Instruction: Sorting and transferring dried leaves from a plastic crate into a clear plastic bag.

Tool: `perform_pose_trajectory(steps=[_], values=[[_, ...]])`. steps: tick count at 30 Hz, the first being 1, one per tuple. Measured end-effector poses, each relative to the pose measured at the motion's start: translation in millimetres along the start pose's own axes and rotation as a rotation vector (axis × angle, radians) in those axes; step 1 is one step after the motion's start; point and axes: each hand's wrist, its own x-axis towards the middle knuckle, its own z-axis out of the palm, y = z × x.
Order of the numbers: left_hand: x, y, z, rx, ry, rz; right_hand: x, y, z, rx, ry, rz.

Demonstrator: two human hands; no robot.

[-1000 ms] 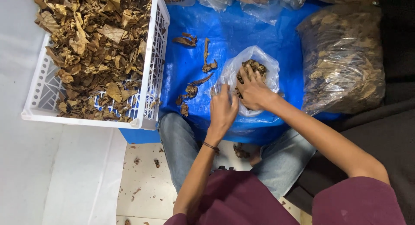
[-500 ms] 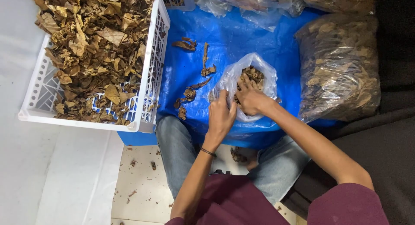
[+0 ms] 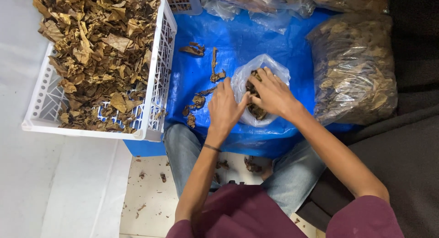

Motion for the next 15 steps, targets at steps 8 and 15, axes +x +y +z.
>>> perform_pose_trajectory(steps=[8, 15], values=[[13.6, -11.2, 23.6, 0.024, -0.116, 0.0, 19.7, -4.3, 35.7, 0.054, -0.128, 0.131], [9.7, 1.3, 9.0, -0.08, -0.148, -0.002, 29.7, 0.4, 63.8, 0.092, -0.15, 0.15]])
